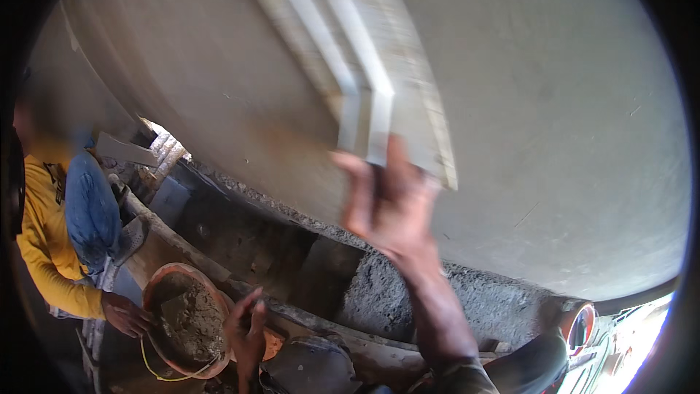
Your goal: The person smooths wet plaster on a concrete wall using a hand float while working alongside another person.
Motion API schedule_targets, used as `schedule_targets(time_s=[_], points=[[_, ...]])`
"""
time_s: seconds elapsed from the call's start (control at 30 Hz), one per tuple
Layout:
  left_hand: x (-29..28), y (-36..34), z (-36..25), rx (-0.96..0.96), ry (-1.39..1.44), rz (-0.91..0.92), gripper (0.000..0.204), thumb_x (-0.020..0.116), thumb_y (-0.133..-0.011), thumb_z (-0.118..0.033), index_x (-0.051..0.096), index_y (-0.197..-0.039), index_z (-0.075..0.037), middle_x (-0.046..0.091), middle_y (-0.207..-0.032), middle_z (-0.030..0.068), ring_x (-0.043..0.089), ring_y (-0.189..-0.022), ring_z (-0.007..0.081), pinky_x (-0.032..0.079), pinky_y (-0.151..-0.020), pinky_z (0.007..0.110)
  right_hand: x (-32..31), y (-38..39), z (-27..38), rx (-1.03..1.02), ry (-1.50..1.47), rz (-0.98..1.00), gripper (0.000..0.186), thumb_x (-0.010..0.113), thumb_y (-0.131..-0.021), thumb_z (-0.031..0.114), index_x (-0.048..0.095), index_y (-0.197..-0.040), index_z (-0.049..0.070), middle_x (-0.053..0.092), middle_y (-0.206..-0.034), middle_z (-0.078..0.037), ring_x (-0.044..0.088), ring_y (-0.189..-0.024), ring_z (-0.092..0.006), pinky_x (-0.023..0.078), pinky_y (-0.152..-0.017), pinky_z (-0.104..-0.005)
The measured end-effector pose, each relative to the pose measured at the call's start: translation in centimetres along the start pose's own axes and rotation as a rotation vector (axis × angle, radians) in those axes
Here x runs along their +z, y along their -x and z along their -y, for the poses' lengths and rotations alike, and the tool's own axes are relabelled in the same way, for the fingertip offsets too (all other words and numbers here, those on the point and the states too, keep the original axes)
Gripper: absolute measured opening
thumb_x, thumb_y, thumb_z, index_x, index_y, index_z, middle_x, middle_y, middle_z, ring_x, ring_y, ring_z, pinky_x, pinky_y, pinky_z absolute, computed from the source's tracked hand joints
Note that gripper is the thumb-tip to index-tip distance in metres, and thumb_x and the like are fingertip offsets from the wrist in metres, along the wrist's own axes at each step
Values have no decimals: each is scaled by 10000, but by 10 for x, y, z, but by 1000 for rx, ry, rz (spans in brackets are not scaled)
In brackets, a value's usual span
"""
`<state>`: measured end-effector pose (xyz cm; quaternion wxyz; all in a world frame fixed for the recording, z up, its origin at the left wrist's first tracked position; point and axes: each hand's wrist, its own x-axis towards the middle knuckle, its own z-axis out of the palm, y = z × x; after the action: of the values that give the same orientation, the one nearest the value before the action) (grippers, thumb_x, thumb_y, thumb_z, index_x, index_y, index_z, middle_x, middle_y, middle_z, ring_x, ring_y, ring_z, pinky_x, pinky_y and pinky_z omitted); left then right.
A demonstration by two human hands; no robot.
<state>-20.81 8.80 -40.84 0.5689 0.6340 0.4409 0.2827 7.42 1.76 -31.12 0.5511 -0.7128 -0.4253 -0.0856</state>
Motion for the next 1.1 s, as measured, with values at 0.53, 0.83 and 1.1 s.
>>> schedule_targets(time_s=[0.53,0.83,1.1], points=[[28,-24,-26,134,36,54,293,653,-909,-94,651,-1187,-1,556,-781,-25,469,-704,48,422,-650,210,38,-20,-2,-184,371,105,228,616,-920,179,473,-801,48,544,-522,-81,565,-407,-217,385,-366,-372],[33,-28,26,-89,-112,298,282,587,-972,-255,703,-1058,-13,590,-684,-14,521,-622,54,442,-598,223,-7,186,-132,-234,596,585,415,540,-936,313,508,-1210,3,646,-744,-132,617,-465,-238,496,-380,-379],[114,-32,26,-194,233,278,440,521,-994,-421,516,-1055,14,562,-890,67,533,-814,124,459,-707,277,35,148,-36,-220,396,669,423,633,-746,130,516,-1085,-93,596,-927,-241,650,-730,-388,543,-575,-475]])
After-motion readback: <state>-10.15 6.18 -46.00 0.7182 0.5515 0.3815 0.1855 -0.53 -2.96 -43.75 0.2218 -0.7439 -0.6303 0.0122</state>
